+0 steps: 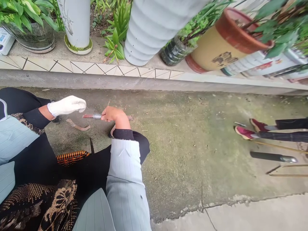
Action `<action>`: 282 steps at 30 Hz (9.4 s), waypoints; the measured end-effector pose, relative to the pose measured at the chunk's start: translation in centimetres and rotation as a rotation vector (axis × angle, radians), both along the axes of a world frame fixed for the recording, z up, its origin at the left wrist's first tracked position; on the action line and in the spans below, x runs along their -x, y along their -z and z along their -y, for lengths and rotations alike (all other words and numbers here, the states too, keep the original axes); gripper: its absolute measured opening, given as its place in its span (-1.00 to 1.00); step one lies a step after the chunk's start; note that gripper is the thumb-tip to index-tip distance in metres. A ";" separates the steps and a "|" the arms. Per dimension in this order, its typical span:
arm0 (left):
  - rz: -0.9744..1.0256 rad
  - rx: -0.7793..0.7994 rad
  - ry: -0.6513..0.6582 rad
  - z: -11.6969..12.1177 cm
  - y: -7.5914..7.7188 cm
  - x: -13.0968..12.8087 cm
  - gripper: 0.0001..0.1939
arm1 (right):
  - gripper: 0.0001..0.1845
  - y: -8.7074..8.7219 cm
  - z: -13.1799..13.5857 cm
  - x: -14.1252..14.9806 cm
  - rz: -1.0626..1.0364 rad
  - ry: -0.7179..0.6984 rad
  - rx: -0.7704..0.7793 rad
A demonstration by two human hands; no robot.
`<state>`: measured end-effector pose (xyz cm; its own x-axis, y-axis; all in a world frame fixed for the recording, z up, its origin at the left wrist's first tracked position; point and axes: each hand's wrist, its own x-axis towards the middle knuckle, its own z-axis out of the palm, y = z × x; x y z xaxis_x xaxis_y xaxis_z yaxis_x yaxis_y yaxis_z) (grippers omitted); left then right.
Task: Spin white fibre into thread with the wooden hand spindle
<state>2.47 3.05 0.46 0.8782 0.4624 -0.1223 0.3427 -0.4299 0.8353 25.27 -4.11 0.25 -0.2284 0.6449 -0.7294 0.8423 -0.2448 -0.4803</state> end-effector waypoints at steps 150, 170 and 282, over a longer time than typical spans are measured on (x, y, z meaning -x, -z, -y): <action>-0.030 0.231 0.072 0.9 1.2 -1.0 -0.72 | -0.80 0.6 -1.0 -0.2 -0.134 0.633 -0.581; 0.077 0.299 0.078 0.2 2.7 -0.4 -0.68 | -0.73 -0.5 0.3 -1.9 -0.737 0.802 -0.696; 0.276 0.500 -0.208 1.6 0.1 3.2 -0.69 | -0.72 -2.2 0.4 3.0 -0.709 0.132 -0.092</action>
<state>-0.69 1.42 0.39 0.8061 0.5724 -0.1498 0.1194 0.0906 0.9887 22.24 -4.50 2.47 -0.5426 0.7513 -0.3757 0.2867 -0.2548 -0.9235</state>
